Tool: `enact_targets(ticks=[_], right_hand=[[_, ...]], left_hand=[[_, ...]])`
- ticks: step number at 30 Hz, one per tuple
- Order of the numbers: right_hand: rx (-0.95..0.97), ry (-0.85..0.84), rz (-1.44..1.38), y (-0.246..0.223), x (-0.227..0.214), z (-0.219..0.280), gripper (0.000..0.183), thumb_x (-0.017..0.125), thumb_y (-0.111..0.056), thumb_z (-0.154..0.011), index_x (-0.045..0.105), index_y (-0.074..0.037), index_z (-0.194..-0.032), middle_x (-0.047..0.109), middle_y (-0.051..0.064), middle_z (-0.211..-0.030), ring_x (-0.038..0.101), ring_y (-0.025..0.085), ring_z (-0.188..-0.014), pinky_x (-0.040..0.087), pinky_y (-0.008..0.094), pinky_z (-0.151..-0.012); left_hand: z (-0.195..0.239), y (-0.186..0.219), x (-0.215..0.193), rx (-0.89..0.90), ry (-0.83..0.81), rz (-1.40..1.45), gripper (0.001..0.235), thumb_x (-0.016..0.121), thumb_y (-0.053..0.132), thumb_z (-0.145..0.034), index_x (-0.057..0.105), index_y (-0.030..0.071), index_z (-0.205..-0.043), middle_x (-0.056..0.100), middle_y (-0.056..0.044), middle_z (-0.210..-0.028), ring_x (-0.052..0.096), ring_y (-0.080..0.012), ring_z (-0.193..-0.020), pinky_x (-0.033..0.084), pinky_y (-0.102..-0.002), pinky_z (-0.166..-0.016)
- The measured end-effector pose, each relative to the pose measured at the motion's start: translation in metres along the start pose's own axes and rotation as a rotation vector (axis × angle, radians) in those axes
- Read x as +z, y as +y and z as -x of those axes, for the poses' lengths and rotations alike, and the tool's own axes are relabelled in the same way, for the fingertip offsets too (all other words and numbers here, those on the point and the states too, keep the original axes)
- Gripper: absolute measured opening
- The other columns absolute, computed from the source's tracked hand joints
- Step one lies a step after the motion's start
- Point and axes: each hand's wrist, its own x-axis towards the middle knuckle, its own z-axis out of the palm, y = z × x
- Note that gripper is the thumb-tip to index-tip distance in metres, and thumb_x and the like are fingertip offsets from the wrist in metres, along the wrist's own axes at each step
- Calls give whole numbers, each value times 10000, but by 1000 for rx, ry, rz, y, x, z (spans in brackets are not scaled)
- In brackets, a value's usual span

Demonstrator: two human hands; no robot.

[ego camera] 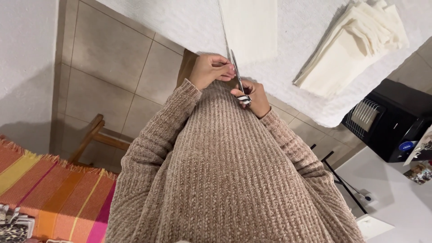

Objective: Cutting thin white material into small rectangular pieces using scissors at a workshop table.

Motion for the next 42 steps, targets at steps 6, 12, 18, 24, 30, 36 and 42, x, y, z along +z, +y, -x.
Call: enact_targets(ticks=[6,12,18,24,30,36,42], right_hand=[[-2,3,-20,-7,-2,-9,251,835,-176,-863,660,-17,-777,531,81,-483,532,87,-382,428,180,-368],[1,7,35,-12,-2,-9,286,844,-166,-855,630,-25,-729,513,74,-466,504,82,-370,402,168,-352],[24,3,41,-51,7,-12,291,846,-210,-859,641,-38,-743,559,70,-511,563,91,-438,462,177,-370],[12,20,60,-66,9,-10,293,821,-185,-881,618,-42,-727,515,52,-486,513,73,-404,426,167,-343],[12,-17,89,-49,1,-29,312,843,-224,-870,635,-37,-732,539,82,-480,534,101,-388,447,191,-335],[17,-11,92,-60,-1,-27,293,825,-173,-877,627,-22,-721,510,87,-450,495,98,-336,389,181,-309],[45,-33,67,-80,5,-36,271,833,-171,-869,653,-7,-749,554,103,-484,534,100,-369,427,182,-336]], left_hand=[[-1,-2,-1,-7,-3,15,176,729,35,-899,697,-79,-1029,726,-299,-912,762,-342,-832,679,-364,-731],[0,-3,-1,-24,28,54,182,737,19,-883,698,-85,-1028,724,-310,-905,766,-343,-826,686,-355,-731],[-3,-9,-3,-16,23,36,199,776,28,-871,704,-74,-1026,728,-291,-907,764,-325,-817,685,-347,-701],[-6,-12,-6,-27,14,20,187,783,52,-867,725,-39,-1020,735,-269,-925,762,-303,-830,688,-376,-702],[-10,-23,-12,0,-25,33,226,788,63,-877,708,-57,-1051,725,-277,-944,752,-317,-839,684,-407,-711],[-10,-22,-14,-35,-33,30,251,832,97,-853,723,-44,-1029,738,-250,-862,769,-292,-763,683,-372,-704],[-12,-26,-15,-35,-31,30,239,798,43,-851,708,-70,-1041,732,-261,-850,767,-298,-736,688,-377,-698]])
